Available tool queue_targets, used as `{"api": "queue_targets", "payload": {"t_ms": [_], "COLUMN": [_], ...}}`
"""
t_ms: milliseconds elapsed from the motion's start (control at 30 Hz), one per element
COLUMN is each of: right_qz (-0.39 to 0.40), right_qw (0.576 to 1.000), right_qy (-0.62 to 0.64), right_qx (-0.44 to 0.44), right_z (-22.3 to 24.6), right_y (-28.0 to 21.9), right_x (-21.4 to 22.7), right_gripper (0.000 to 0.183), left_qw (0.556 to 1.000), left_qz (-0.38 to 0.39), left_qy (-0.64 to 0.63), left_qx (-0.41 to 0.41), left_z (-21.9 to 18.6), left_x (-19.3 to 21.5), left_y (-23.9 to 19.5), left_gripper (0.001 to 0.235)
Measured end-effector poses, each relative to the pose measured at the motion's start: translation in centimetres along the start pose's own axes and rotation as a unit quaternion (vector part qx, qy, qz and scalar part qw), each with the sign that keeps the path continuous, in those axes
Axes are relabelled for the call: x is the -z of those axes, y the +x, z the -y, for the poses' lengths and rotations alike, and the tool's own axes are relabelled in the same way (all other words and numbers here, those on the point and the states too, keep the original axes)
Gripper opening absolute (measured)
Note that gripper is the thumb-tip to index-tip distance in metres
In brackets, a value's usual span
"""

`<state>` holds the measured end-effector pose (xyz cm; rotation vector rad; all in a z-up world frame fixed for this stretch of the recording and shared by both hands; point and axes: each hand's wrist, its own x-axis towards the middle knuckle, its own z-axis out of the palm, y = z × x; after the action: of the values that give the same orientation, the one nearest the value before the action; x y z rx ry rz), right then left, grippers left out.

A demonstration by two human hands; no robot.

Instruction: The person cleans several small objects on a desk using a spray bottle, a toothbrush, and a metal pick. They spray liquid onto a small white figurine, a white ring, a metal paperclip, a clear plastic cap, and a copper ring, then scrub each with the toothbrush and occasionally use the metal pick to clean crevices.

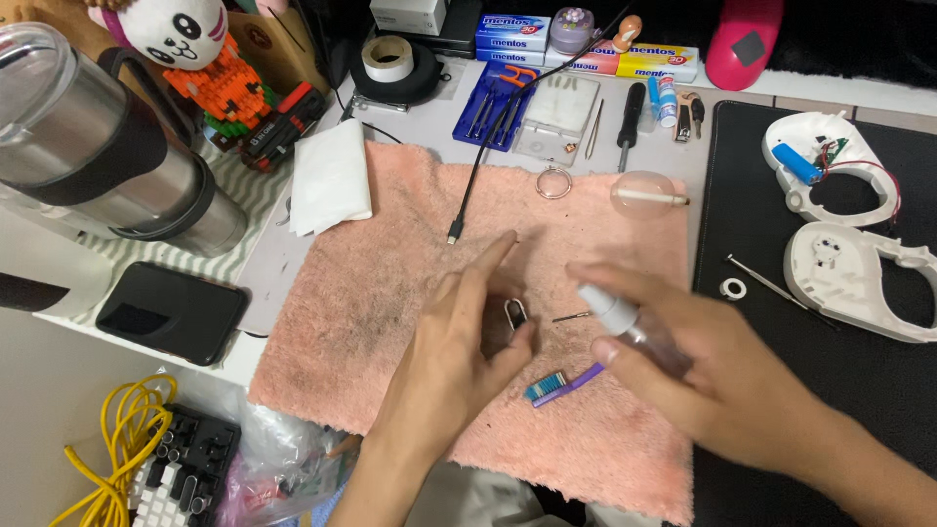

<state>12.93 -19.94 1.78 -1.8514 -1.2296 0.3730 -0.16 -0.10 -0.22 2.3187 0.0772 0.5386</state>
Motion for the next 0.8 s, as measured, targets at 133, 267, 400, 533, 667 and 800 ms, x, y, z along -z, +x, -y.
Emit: {"api": "queue_targets", "payload": {"t_ms": [133,267,400,533,667,800], "right_qz": [0.040,0.029,0.039,0.040,0.025,0.015], "right_qw": [0.993,0.997,0.987,0.990,0.998,0.997], "right_qy": [0.001,-0.011,0.009,-0.024,-0.027,-0.030], "right_qx": [-0.114,-0.068,-0.154,-0.136,-0.050,-0.072], "right_z": [0.9,0.3,0.5,0.0,-0.6,-0.2], "right_y": [-0.2,-0.3,-0.2,-0.1,-0.2,-0.2], "right_x": [-0.8,-1.5,-2.2,-3.0,-3.6,-3.7], "right_gripper": [0.058,0.054,0.048,0.051,0.047,0.043], "left_qw": [0.999,0.999,0.998,0.998,0.997,0.997], "left_qz": [0.038,0.028,0.025,0.008,0.008,0.007], "left_qy": [0.012,-0.033,-0.046,-0.060,-0.065,-0.059], "left_qx": [0.018,0.017,0.026,0.022,0.030,0.038], "left_z": [-0.2,0.5,0.6,0.9,0.9,1.0], "left_x": [0.6,0.5,0.4,0.1,0.1,0.0], "left_y": [-0.5,-1.1,-1.2,-1.4,-1.5,-1.5], "left_gripper": [0.079,0.080,0.084,0.082,0.084,0.087]}}
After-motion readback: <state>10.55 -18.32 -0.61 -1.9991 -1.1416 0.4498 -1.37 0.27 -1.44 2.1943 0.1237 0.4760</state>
